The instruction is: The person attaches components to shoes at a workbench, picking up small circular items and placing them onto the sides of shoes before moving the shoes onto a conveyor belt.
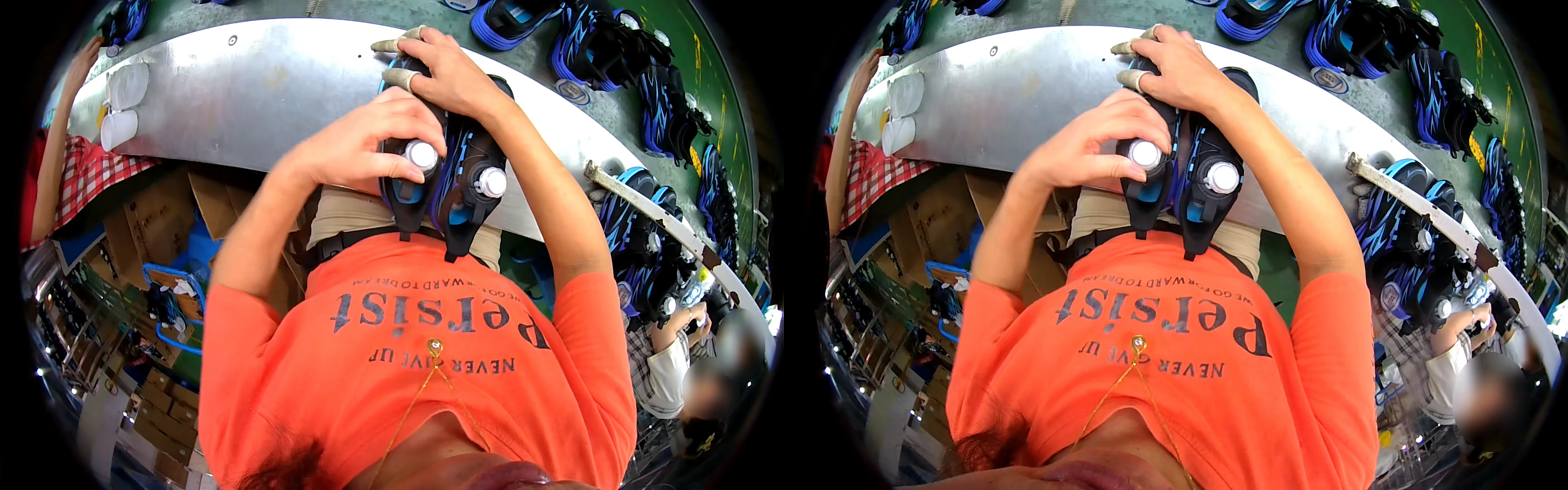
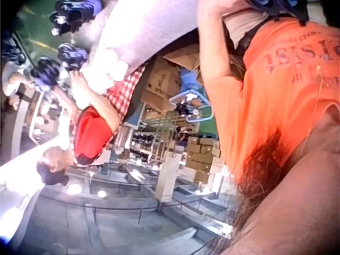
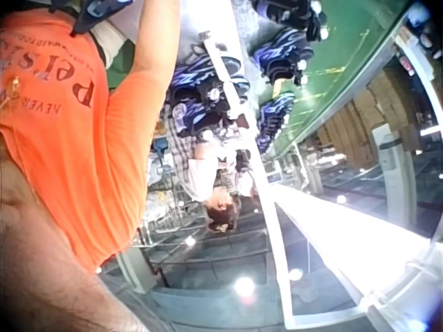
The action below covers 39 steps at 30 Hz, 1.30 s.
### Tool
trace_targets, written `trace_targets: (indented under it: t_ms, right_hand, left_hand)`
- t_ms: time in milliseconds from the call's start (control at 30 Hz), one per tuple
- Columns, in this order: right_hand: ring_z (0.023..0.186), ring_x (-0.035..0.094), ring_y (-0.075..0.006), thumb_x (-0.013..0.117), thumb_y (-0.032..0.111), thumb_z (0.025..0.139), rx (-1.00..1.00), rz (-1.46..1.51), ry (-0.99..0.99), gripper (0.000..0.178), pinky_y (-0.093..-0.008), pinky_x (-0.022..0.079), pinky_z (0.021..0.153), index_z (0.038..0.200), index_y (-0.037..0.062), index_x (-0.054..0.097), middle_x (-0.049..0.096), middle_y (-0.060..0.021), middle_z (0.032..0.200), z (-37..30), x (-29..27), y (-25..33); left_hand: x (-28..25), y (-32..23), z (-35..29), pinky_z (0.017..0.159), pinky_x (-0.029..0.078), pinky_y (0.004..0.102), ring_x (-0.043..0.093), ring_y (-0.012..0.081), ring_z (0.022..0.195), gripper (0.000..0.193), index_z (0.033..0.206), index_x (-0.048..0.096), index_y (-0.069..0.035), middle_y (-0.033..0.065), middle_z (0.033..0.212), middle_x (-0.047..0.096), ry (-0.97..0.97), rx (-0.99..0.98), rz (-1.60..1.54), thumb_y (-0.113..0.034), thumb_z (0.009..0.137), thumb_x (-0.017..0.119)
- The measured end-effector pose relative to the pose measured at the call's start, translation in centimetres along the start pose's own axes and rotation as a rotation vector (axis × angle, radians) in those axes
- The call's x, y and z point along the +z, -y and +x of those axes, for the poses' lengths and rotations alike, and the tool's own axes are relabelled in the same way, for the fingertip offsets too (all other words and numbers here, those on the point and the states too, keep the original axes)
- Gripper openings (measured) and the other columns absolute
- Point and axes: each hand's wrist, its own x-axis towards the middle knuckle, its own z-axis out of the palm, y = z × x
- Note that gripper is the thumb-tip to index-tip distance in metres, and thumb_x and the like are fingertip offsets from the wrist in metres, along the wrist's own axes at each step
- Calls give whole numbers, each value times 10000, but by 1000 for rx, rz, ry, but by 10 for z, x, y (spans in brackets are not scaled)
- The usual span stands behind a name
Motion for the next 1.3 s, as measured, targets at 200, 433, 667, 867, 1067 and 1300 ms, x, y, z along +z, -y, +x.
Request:
trace_targets:
  t_ms: [200, 433, 667, 867, 1067, 1300]
  right_hand:
    - [1005, 536, -343, 668, 244, 820, -138, -3, -249, 325, -412, 448, 888, 1118, 113, 681, 588, -163, 1040, -3, -4, -11]
    - [678, 558, -154, 755, 161, 765, 111, 283, 281, 331, -282, 476, 620, 1082, 109, 674, 522, -47, 828, -63, -58, 76]
    - [693, 556, -181, 704, 99, 714, -41, 231, 128, 288, -296, 467, 620, 993, 72, 636, 537, -63, 851, -61, -35, 66]
    - [883, 570, -285, 650, 90, 667, -62, 196, 251, 401, -371, 484, 782, 1067, 101, 621, 529, -103, 1014, -62, -49, 69]
    - [958, 535, -266, 712, 148, 752, 25, 301, 179, 446, -353, 456, 841, 1185, 97, 615, 508, -89, 937, -69, -58, 70]
    - [861, 546, -228, 715, 123, 791, 83, 282, 143, 291, -325, 452, 712, 1079, 110, 672, 541, -67, 886, -79, -59, 73]
  left_hand:
    - [-12, -21, 1, 1018, 373, 376, 490, 255, 1140, 350, 1112, 657, -63, 75, 1136, 601, -49, -53, 42, -129, 770, 694]
    - [61, -67, -58, 606, 526, 270, 666, 179, 866, 318, 1099, 588, 69, 134, 1096, 626, -616, -791, -1116, -217, 997, 495]
    - [68, -54, -38, 698, 587, 319, 670, 257, 982, 348, 1189, 551, 55, 153, 1109, 636, -671, -734, -1209, -228, 1001, 473]
    - [67, -50, -38, 751, 594, 343, 667, 270, 990, 346, 1177, 559, 50, 158, 1101, 640, -671, -725, -1223, -235, 990, 502]
    - [64, -51, -37, 759, 592, 349, 663, 282, 999, 348, 1173, 561, 56, 162, 1112, 637, -671, -734, -1247, -232, 979, 527]
    - [61, -56, -33, 784, 575, 354, 665, 253, 957, 310, 1116, 588, 45, 132, 1073, 633, -683, -753, -1246, -224, 971, 537]
